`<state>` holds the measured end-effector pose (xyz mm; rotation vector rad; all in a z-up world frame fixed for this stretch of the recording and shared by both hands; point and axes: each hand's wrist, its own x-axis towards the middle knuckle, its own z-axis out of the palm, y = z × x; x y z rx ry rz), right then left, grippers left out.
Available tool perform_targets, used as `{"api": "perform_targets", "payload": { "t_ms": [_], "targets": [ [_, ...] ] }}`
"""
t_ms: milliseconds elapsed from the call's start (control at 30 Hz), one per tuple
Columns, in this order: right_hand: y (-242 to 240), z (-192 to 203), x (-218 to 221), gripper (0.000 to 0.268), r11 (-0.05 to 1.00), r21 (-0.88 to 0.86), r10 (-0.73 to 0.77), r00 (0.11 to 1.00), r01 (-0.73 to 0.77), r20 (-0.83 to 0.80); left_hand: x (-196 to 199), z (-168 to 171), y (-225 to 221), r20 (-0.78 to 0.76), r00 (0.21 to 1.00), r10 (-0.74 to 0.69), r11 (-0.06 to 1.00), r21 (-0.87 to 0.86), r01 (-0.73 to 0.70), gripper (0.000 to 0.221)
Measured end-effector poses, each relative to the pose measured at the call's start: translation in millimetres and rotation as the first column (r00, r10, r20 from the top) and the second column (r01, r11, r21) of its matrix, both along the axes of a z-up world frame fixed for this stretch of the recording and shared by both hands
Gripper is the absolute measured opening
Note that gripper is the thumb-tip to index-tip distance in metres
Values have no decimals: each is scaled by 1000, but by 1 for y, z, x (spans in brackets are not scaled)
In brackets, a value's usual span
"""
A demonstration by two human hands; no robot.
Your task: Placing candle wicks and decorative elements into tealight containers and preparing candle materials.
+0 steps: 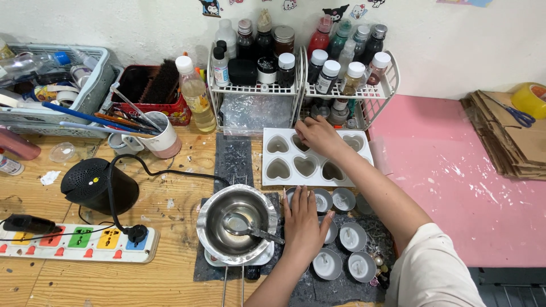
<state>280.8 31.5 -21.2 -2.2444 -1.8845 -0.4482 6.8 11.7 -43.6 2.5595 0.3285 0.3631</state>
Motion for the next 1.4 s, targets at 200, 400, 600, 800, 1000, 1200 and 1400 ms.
{"api": "perform_targets", "payload": {
  "t_ms": [200,400,600,800,1000,1200,1400],
  "targets": [
    [0,-2,1,23,999,30,22,1000,-22,-7,0,-3,0,14,1000,1,1000,11,-1,73],
    [0,-2,0,23,1000,6,-3,1000,3,-8,-1,0,-1,14,1000,-2,1000,4,2,74],
    [0,-3,1,22,1000,17,15,1000,-14,-12,1,-2,-1,19,1000,-10,1000,17,9,74],
    [-1,-1,4,29,1000,-15,-6,1000,6,-8,-1,3,-1,17,1000,-9,1000,-2,9,74],
    [-43,63,-15,31,996,89,7,984,9,-179,-1,8,-1,60,998,-24,1000,20,23,66],
    [-150,135,-100,35,917,318,-95,907,240,-410,-7,28,-1,226,969,-97,994,-28,106,36],
    [-243,104,-155,21,863,180,-324,792,471,-518,-13,42,-12,374,893,-250,950,-81,300,27]
  ]
}}
